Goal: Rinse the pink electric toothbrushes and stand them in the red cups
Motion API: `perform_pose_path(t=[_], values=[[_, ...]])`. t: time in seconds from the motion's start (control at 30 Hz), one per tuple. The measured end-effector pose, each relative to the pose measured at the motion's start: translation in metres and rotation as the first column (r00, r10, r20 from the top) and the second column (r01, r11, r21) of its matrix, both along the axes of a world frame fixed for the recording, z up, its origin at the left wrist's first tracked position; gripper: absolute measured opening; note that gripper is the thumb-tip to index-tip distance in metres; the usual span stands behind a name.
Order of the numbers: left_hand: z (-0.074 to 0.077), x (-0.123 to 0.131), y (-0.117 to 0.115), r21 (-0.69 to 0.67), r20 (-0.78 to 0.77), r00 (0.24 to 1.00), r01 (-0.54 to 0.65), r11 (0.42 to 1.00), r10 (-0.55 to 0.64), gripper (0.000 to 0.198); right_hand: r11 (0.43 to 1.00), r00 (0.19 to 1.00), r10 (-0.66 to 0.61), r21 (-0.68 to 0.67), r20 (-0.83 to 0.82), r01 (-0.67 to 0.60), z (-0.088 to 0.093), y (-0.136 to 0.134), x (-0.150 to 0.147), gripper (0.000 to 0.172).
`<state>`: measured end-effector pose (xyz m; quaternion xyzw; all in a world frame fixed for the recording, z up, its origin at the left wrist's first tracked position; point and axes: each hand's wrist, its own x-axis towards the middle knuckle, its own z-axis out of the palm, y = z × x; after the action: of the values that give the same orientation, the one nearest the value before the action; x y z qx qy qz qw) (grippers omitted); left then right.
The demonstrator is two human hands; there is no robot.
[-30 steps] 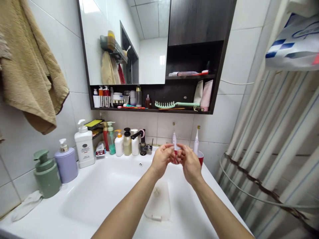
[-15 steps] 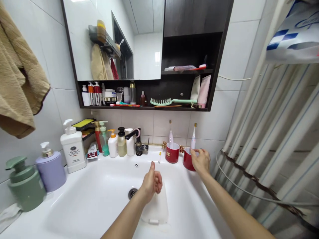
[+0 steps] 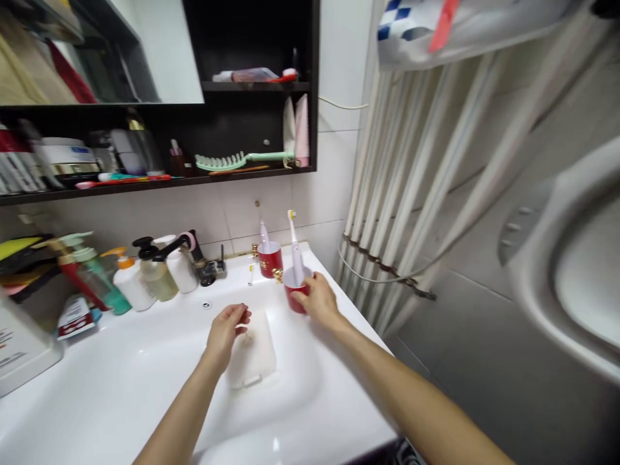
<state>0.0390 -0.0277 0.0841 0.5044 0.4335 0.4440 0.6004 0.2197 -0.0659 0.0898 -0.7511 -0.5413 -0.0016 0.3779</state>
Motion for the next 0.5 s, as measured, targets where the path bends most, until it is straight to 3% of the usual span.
perform_pose_path(t=[0.17,0.23,0.4,0.5], values=[[0.011,0.016,0.000,0.254,-0.198,0.978,-0.018,0.967,0.070,0.039,0.986,0.985,0.169,-0.013,-0.023,-0.169,-0.013,-0.014,-0.046,0.026],[0.011,0.018,0.004,0.293,-0.265,0.959,-0.017,0.956,0.098,0.045,0.976,0.977,0.210,-0.045,-0.034,-0.211,-0.019,-0.012,-0.060,0.028],[0.001,0.014,0.016,0.188,-0.434,0.887,-0.080,0.979,0.156,0.059,0.957,0.963,0.263,-0.107,-0.065,-0.268,-0.029,-0.006,-0.074,0.040],[-0.006,0.014,0.022,0.117,-0.459,0.879,-0.089,0.989,0.133,0.054,0.950,0.958,0.276,-0.127,-0.083,-0.285,-0.034,-0.001,-0.074,0.043]])
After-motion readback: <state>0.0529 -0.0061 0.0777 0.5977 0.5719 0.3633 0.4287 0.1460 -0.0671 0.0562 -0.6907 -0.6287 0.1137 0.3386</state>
